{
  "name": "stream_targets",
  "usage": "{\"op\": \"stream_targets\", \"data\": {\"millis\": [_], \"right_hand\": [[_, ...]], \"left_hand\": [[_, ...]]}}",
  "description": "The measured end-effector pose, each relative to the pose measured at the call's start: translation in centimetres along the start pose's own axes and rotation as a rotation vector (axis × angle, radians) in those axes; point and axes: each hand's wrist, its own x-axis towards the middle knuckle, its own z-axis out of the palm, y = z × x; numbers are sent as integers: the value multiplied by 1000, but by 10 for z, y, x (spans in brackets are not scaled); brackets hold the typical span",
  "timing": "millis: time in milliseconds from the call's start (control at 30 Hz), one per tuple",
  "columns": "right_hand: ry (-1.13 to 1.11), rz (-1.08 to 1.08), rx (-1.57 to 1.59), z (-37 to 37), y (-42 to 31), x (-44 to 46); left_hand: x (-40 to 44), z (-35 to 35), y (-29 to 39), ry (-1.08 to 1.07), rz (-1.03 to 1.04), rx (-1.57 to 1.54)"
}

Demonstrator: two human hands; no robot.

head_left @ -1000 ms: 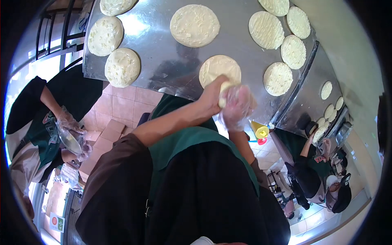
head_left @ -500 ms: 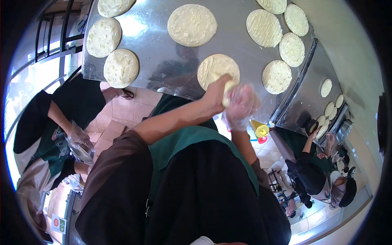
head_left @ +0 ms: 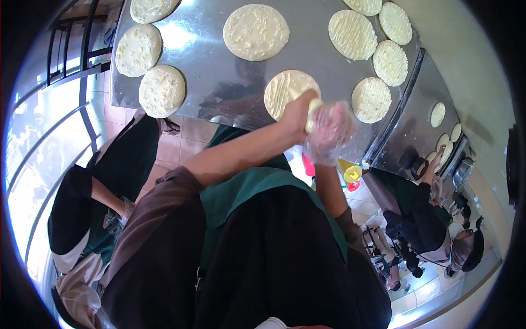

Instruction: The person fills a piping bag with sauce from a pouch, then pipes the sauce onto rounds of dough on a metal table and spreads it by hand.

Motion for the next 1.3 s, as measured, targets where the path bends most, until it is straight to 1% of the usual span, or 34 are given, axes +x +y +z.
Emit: {"op": "stream_targets", "data": {"millis": [67,100,167,200,233,267,300,333,400,467,500,567,667,700,733,767,800,867,900,933,967,1000,1033,1067,1133,1167,1200,1233,1267,1300], "right_hand": [[-62,197,215,-21,16,-41],[-117,428,428,-36,14,-60],[-163,374,281,-40,11,-66],[-147,90,-76,-36,6,-62],[-135,9,-135,-31,4,-54],[-118,-72,-197,-26,1,-46],[-104,46,39,-15,4,-28],[-90,162,277,-6,5,-10],[-53,340,466,5,-5,29],[-50,246,355,1,10,29],[-65,62,151,-7,36,8],[-83,-136,-154,-16,35,-9],[-140,-276,-530,-44,-12,-37],[-148,-66,-292,-50,-4,-51],[-153,145,-52,-51,3,-65],[-141,134,-52,-55,13,-73],[-129,123,-52,-53,11,-70],[-71,-352,-529,-28,-19,4],[-6,-415,-570,-18,-12,17],[-30,-297,-425,-15,-3,24],[-36,-179,-279,-13,7,30],[-125,115,53,-19,22,31],[-156,132,47,-22,25,26],[-187,148,41,-25,28,22],[-129,-373,-649,-38,5,-5],[-129,-366,-678,-42,-7,-17],[-129,-359,-706,-49,-15,-29],[-172,-58,-529,-59,-13,-48],[-210,239,-344,-68,-6,-73],[-202,233,-342,-68,-6,-71]], "left_hand": [[-21,-19,-25,30,41,17],[-29,-25,-36,81,17,7],[-40,-31,-50,181,-28,-14],[-45,-26,-45,118,99,203],[-52,-16,-34,53,223,421],[-31,-25,-33,-30,302,567],[-10,-33,-32,-105,393,703],[6,-20,-17,-112,263,464],[16,8,5,-117,-1,-18],[16,13,5,-50,-3,4],[16,15,5,-19,-2,15],[-3,5,-9,90,5,98],[-43,-10,-39,221,-15,150],[-49,-12,-43,258,-27,156],[-51,-13,-40,205,54,342],[-52,-12,-36,152,134,528],[-43,-7,-29,107,135,509],[-25,4,-14,16,133,470],[5,3,-11,-35,53,230],[23,2,-10,-82,-27,-10],[24,8,-7,-74,-34,3],[22,17,-2,-67,-41,17],[21,23,1,-62,-47,32],[15,21,-2,-16,-16,110],[-10,4,-22,78,47,263],[-26,-15,-35,-4,313,671],[-30,-24,-45,9,327,699],[-35,-33,-54,23,341,727],[-31,-31,-62,130,103,374],[-30,-30,-66,233,-134,18]]}}
